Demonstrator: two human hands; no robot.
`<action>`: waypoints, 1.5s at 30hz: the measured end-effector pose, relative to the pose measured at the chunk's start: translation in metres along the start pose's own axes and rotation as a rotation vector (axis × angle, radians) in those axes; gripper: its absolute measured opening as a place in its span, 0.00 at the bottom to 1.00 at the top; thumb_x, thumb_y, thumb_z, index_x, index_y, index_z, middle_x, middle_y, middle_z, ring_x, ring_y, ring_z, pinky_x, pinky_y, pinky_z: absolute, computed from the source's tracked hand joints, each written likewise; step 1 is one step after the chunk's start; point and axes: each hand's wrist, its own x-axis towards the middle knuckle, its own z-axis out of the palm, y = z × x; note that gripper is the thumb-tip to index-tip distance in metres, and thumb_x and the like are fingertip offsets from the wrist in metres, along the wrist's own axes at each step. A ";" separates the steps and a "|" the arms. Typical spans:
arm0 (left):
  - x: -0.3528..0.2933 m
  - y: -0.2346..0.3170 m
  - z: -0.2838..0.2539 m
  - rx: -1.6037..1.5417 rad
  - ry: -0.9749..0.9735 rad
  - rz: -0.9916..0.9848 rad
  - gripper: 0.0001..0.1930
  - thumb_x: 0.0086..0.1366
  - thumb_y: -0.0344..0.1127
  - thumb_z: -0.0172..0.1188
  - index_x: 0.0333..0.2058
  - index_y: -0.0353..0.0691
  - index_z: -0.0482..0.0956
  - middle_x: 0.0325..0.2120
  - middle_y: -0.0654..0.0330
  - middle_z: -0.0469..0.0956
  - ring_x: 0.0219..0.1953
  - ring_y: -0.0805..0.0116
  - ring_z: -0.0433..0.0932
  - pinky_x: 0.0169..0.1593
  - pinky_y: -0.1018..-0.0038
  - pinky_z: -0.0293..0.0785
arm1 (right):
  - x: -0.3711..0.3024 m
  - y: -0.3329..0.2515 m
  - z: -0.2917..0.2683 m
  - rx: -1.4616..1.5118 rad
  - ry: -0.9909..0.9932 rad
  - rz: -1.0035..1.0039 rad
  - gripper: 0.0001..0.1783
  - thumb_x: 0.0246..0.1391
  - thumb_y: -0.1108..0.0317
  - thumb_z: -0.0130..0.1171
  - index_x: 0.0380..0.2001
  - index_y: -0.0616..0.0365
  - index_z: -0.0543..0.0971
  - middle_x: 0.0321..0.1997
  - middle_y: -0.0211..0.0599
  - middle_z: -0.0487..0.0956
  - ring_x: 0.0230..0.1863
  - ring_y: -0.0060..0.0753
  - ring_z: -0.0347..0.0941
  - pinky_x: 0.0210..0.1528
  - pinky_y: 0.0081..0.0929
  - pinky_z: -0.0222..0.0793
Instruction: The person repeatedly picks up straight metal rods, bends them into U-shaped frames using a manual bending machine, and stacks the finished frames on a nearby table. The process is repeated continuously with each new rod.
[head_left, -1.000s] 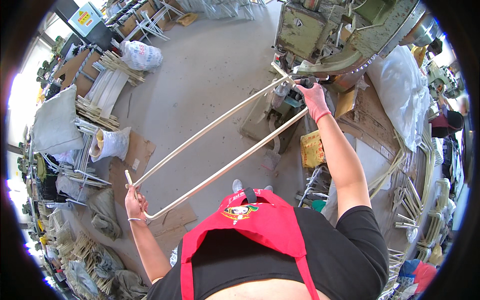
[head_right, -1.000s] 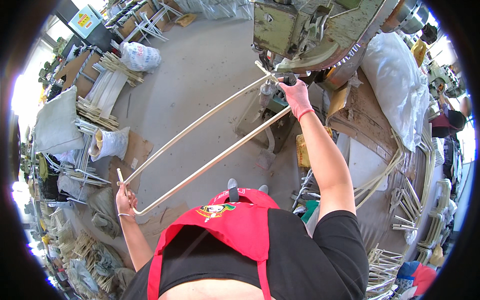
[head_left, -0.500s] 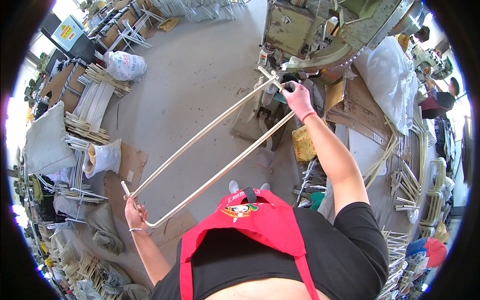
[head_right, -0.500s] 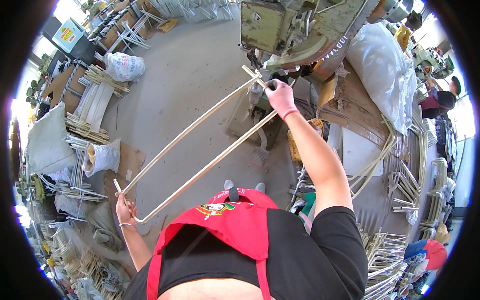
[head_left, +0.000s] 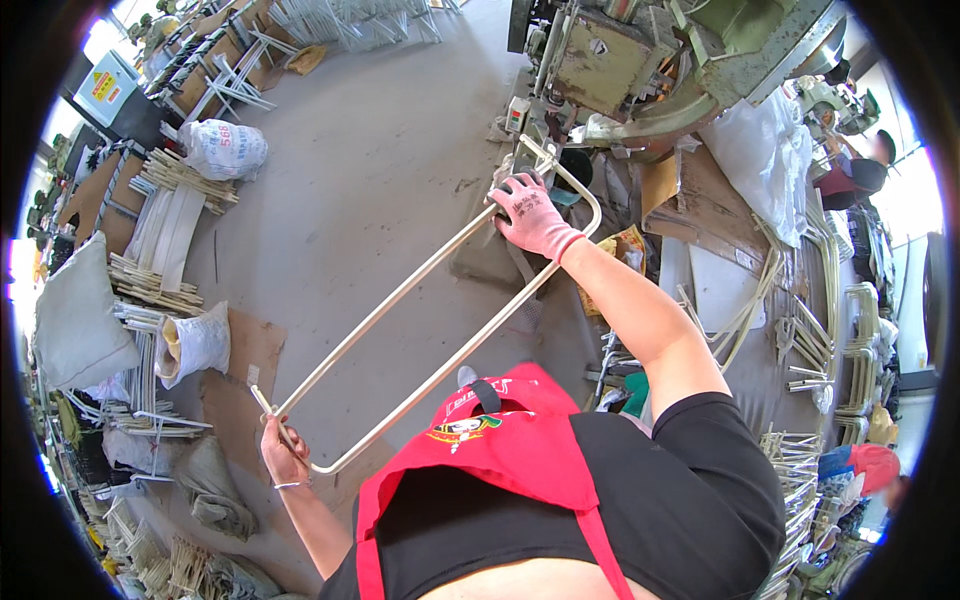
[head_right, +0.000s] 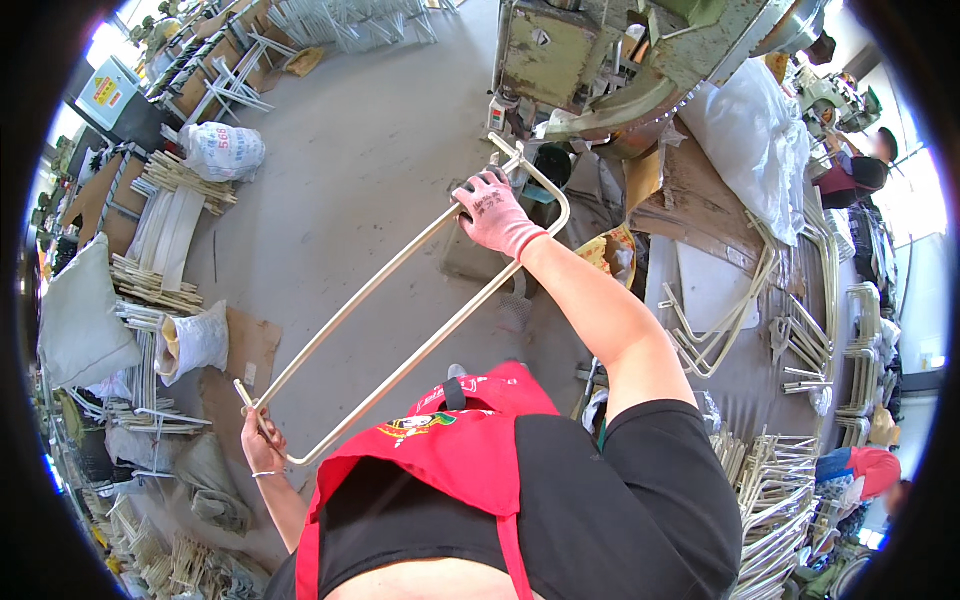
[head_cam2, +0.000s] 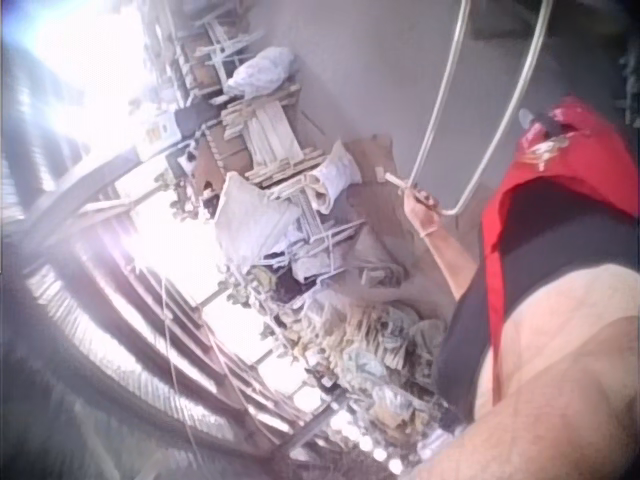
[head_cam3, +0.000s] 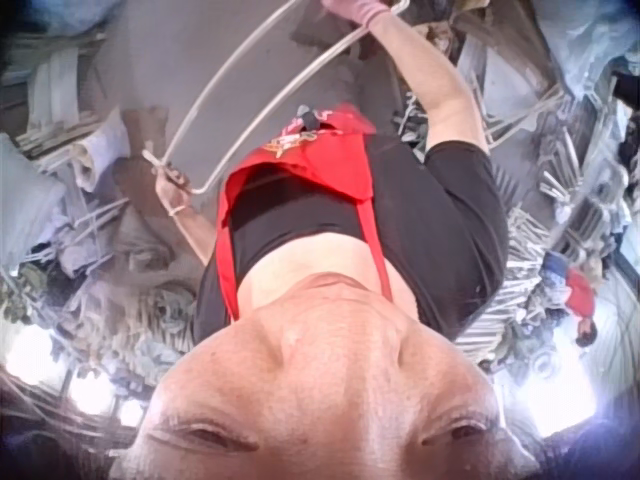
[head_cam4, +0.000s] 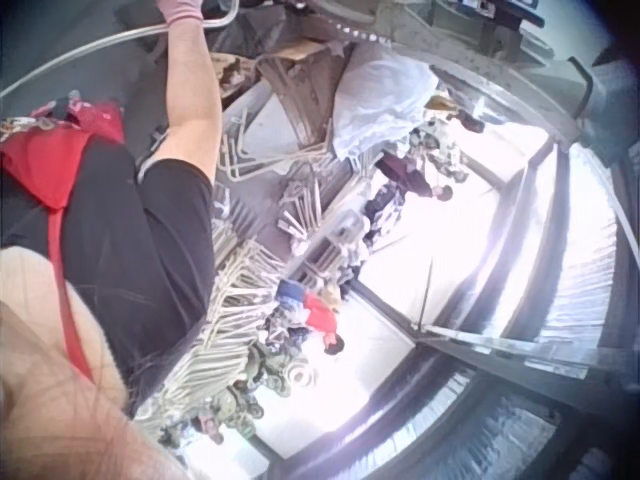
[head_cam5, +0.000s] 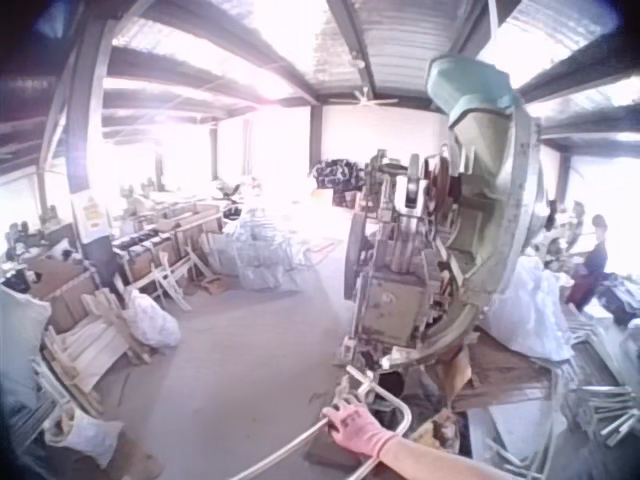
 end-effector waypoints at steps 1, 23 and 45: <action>0.002 0.005 0.001 0.016 0.007 0.008 0.17 0.73 0.50 0.47 0.36 0.41 0.73 0.12 0.67 0.66 0.07 0.76 0.61 0.11 0.78 0.54 | -0.001 -0.001 0.000 0.013 -0.008 0.015 0.21 0.51 0.55 0.62 0.47 0.51 0.77 0.49 0.45 0.75 0.58 0.50 0.65 0.67 0.49 0.54; 0.006 0.045 0.012 0.004 0.045 0.125 0.12 0.73 0.50 0.51 0.36 0.49 0.72 0.10 0.71 0.62 0.05 0.82 0.57 0.07 0.82 0.50 | 0.006 -0.009 -0.013 0.042 -0.116 0.041 0.34 0.44 0.47 0.67 0.52 0.54 0.71 0.55 0.52 0.68 0.63 0.60 0.57 0.66 0.54 0.52; 0.018 -0.032 0.074 0.292 -0.130 0.003 0.22 0.69 0.57 0.53 0.48 0.45 0.73 0.19 0.70 0.66 0.16 0.81 0.64 0.17 0.80 0.61 | -0.124 0.011 -0.023 -0.095 -0.069 -0.139 0.16 0.56 0.47 0.56 0.34 0.47 0.74 0.34 0.32 0.76 0.43 0.39 0.74 0.43 0.42 0.67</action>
